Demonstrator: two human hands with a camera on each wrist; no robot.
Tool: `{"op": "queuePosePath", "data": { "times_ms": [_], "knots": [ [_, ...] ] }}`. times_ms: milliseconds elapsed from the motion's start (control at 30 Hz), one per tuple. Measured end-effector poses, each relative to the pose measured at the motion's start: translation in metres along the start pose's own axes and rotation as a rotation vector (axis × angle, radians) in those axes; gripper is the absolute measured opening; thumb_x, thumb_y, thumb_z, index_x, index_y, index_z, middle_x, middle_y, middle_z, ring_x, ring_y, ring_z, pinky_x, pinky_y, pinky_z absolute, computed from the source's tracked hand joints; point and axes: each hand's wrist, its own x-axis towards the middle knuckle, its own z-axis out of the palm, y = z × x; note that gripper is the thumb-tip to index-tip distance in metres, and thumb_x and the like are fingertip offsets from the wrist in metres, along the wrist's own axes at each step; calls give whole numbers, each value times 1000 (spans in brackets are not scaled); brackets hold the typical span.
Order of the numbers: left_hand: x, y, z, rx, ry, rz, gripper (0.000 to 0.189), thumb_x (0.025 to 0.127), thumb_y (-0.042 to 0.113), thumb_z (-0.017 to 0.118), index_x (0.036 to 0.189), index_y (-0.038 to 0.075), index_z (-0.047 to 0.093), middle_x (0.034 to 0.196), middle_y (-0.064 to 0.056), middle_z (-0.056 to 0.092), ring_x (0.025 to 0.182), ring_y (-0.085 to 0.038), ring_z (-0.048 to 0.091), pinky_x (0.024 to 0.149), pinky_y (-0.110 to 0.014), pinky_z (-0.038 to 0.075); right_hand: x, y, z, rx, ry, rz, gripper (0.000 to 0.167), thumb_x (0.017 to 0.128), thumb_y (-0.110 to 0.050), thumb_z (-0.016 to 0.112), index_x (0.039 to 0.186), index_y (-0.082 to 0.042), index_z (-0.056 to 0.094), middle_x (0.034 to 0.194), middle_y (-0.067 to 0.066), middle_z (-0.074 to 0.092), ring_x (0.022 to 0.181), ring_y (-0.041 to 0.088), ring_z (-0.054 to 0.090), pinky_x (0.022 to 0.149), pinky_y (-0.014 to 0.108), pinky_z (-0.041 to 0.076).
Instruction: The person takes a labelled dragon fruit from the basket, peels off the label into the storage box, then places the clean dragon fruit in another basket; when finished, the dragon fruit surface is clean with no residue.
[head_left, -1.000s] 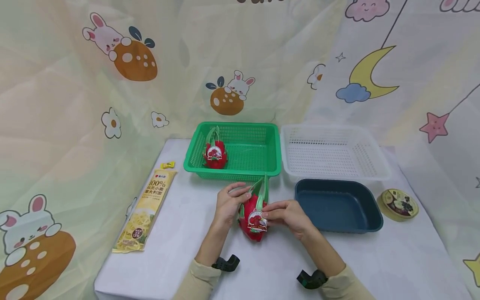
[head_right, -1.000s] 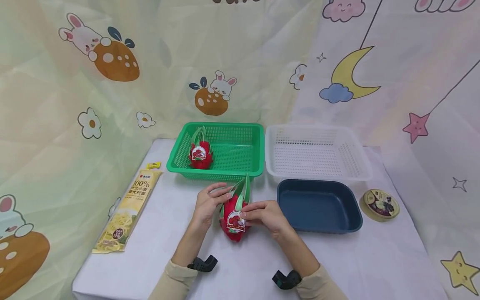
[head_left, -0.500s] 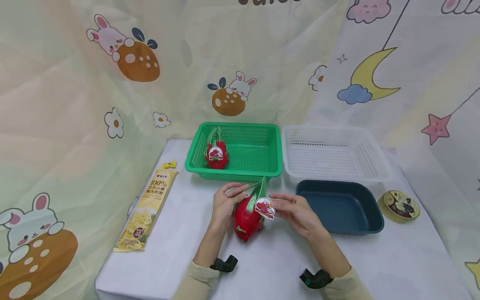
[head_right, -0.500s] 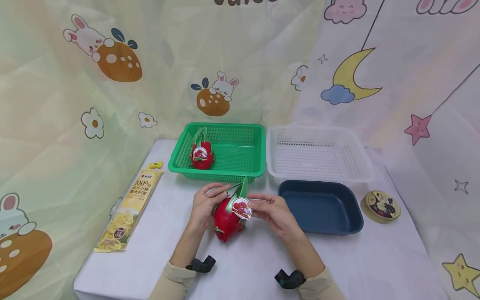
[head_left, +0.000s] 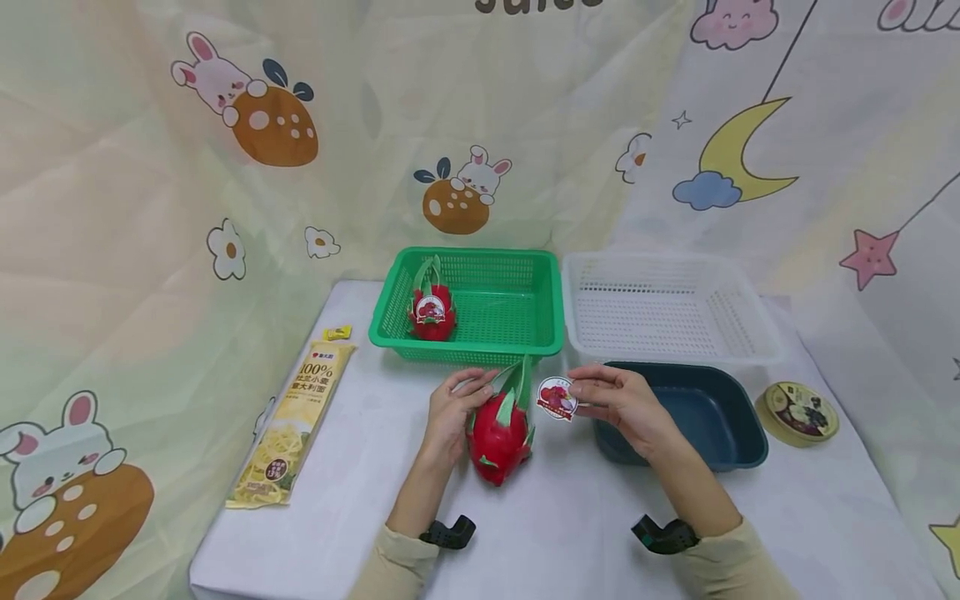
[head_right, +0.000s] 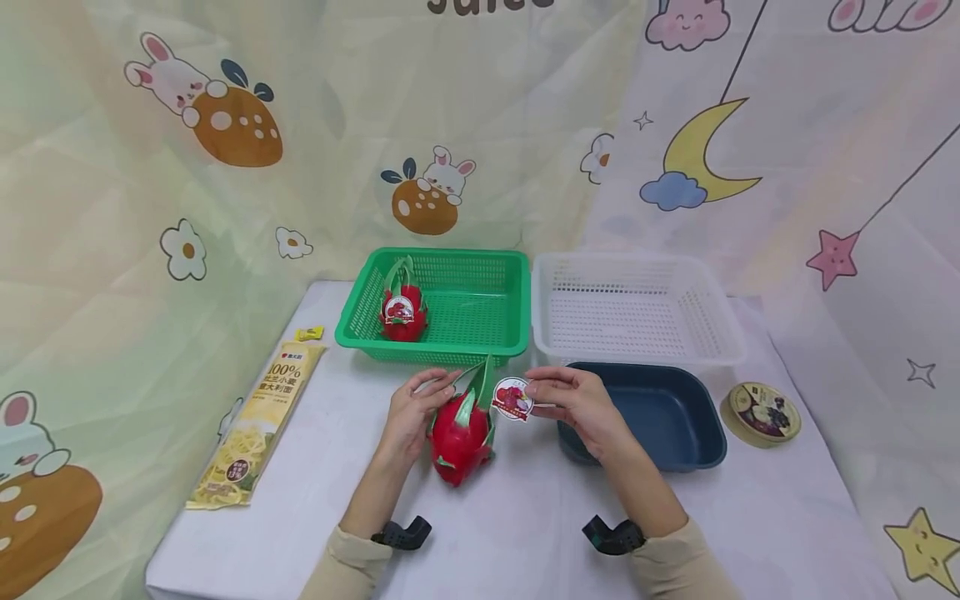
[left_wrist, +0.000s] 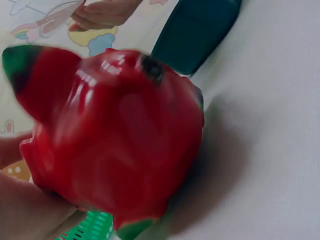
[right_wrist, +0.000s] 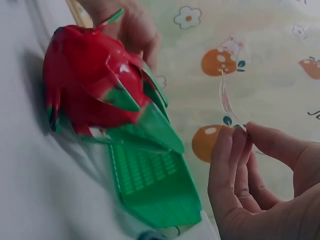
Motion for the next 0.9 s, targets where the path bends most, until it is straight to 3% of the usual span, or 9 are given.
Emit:
{"op": "queuePosePath", "data": {
  "times_ms": [167, 333, 667, 900],
  "knots": [
    [0, -1, -1, -22, -13, 2, 38, 93, 2, 74, 129, -1, 63, 129, -16, 72, 128, -38, 63, 92, -25, 55, -2, -12, -16, -49, 17, -15, 38, 98, -10, 74, 129, 9, 64, 104, 4, 76, 94, 16, 73, 88, 38, 63],
    [-1, 0, -2, -18, -22, -11, 37, 93, 4, 74, 128, 1, 62, 130, -16, 71, 130, -38, 61, 94, -28, 52, -5, -17, -36, -48, 32, 14, 29, 98, -11, 73, 124, 1, 70, 105, 3, 77, 94, 16, 74, 88, 36, 62],
    [-4, -4, -7, -67, -64, -5, 34, 95, 7, 71, 126, -2, 60, 133, -18, 70, 128, -36, 61, 93, -28, 52, -10, -22, -73, -85, -25, 55, 24, 102, -9, 68, 124, -1, 71, 110, 0, 75, 97, 15, 73, 91, 36, 62],
    [-2, -4, -10, -137, -100, 13, 24, 104, 9, 54, 123, -5, 59, 133, -20, 69, 128, -34, 61, 92, -26, 52, -8, -30, -98, -145, -40, 51, 25, 102, -7, 66, 126, 1, 70, 109, -1, 75, 97, 14, 73, 89, 35, 62]
  ]
}}
